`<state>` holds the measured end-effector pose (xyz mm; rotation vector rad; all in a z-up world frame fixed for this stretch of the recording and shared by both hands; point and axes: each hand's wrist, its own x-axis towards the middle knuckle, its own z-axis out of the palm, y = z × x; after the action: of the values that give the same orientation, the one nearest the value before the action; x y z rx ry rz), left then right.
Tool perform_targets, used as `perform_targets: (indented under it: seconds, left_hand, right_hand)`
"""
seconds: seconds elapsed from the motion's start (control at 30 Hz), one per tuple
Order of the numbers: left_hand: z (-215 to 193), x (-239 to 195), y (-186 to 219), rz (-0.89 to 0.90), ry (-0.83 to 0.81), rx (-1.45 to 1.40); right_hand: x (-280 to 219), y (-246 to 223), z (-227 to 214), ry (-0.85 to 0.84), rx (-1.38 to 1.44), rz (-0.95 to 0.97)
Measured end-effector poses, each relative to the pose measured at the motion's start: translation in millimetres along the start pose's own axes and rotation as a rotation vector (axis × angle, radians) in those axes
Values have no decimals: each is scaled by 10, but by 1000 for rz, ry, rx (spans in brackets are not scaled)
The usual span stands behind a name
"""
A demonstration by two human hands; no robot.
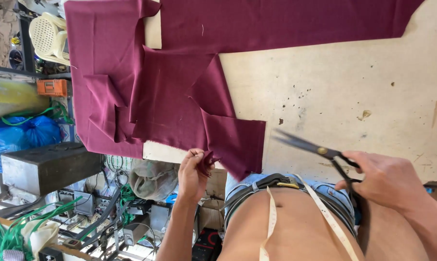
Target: Cutting fabric pieces along marked lines using scissors and then organizing and folding the cut pieces on a work table.
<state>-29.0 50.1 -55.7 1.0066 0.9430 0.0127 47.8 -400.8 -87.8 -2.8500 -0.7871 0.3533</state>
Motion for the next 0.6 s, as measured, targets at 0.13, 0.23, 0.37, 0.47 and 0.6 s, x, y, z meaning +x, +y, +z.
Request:
perform_targets:
  seconds: [0.13, 0.23, 0.37, 0.47, 0.6]
  left_hand:
    - [-72, 19, 203, 57, -72, -6]
    - [-55, -60, 271, 44, -53, 47]
    - [-24, -128, 238, 44, -48, 20]
    - [-7, -188, 210, 40, -56, -1]
    - [-214, -224, 214, 82, -120, -63]
  right_hand:
    - [458, -367, -207, 91, 41, -226]
    - [734, -568, -254, 52, 89, -427]
    - [972, -765, -219, -23, 83, -580]
    - [1048, -842, -206, -33, 99, -644]
    - [997, -677, -277, -19, 95, -642]
